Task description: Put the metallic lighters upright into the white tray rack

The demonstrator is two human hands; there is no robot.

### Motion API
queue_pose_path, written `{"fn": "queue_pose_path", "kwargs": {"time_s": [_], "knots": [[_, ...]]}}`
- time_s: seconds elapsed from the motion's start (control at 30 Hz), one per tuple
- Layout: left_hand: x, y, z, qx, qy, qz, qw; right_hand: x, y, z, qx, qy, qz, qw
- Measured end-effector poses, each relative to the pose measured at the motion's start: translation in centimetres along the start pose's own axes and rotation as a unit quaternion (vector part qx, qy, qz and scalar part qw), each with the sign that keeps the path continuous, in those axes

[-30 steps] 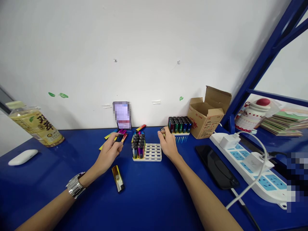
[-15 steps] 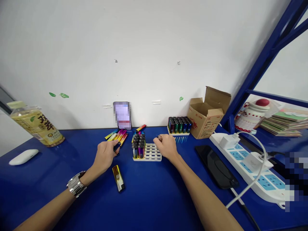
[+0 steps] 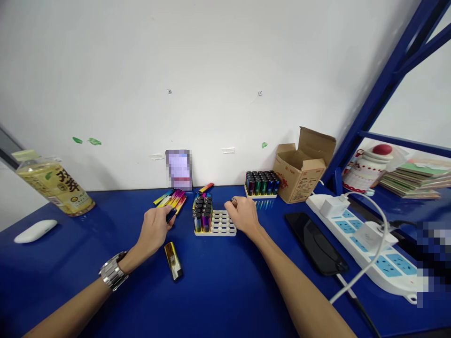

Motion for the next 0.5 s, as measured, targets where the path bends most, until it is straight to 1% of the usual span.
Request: {"fn": "queue_pose_path", "kwargs": {"time_s": [0.13, 0.23, 0.33, 0.43, 0.5], "knots": [[0.34, -0.14, -0.55, 0.039, -0.013, 0.062, 0.997, 0.03, 0.22, 0.00, 0.004, 0.004, -0.005, 1.000], [0.37, -0.25, -0.81, 0.064, -0.017, 0.089, 0.994, 0.06, 0.33, -0.03, 0.010, -0.014, -0.021, 1.000], [0.21, -0.51, -0.92, 0.080, -0.020, 0.096, 0.992, 0.01, 0.14, -0.08, -0.029, -0.033, -0.015, 0.999], [0.04, -0.73, -0.92, 0.076, -0.019, 0.096, 0.992, -0.16, -0.13, 0.18, -0.082, -0.005, 0.010, 0.997], [-0.03, -0.78, -0.88, 0.066, -0.018, 0.098, 0.993, -0.30, -0.26, 0.34, -0.080, 0.011, 0.032, 0.996]]}}
Point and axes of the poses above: each hand's wrist, its own x-axis away from the middle knuckle, its own z-axis out of the back of the hand, y = z × x, the point moved 5 cm from there along -x, towards the middle knuckle, and after that the axes turned 14 degrees about z, right-handed, at the moved point
